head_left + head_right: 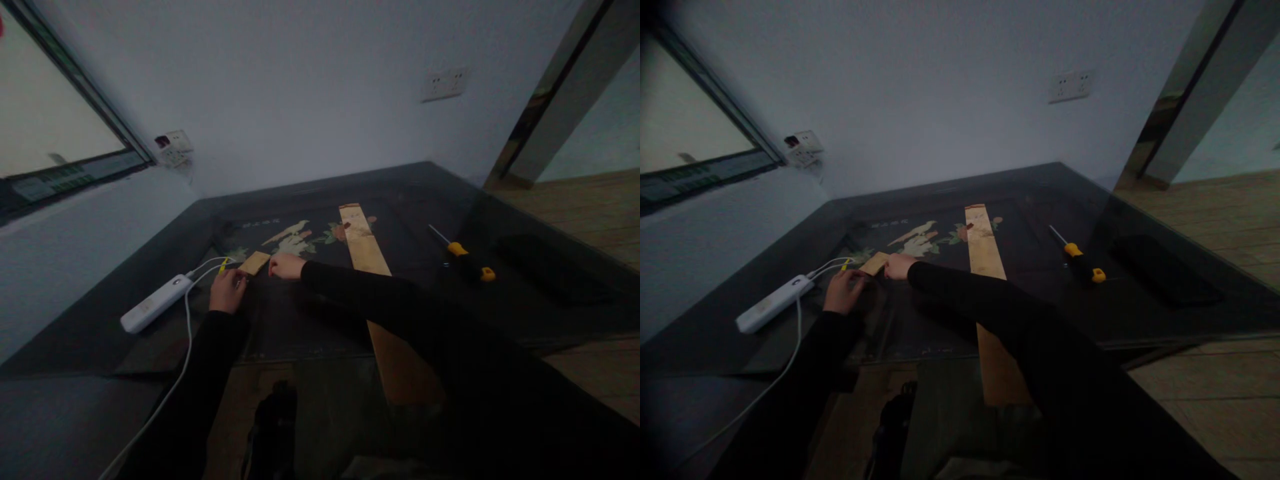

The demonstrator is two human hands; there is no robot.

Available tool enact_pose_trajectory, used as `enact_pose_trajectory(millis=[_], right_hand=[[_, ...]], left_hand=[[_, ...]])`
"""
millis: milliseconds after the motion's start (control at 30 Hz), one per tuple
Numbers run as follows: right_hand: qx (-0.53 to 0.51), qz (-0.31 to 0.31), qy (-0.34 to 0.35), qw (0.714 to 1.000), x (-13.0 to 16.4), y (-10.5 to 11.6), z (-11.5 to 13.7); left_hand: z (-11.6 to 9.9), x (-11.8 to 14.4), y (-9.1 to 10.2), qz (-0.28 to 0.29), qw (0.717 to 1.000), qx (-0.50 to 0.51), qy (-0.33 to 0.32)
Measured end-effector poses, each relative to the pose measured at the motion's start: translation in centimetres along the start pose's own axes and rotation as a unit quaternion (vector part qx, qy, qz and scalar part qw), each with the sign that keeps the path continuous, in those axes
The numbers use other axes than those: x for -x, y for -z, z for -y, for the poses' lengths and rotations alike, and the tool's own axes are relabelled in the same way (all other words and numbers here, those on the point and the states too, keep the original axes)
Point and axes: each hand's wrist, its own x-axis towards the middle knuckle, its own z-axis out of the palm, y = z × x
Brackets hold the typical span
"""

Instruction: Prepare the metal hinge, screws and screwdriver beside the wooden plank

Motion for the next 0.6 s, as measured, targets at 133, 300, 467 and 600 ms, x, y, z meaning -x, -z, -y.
enact_pose_trajectory(millis=[133,300,467,600], right_hand=[[0.060,-0.045,0.010,0.997,-3.7,-3.1,1.3],[0.099,-0.052,0.045,0.993,-5.4,-5.2,0.9],[0.097,-0.050,0.048,0.993,-6.1,-6.1,0.1],[0.080,-0.061,0.037,0.994,-6.3,-6.3,0.0]], left_hand=[[-0.3,0.2,0.1,-0.009,1.000,0.002,-0.004],[-0.3,0.3,0.1,-0.017,1.000,0.004,0.001],[-0.7,0.5,0.1,-0.004,1.000,-0.001,-0.019],[-1.2,0.8,0.2,0.015,0.999,-0.015,-0.030]])
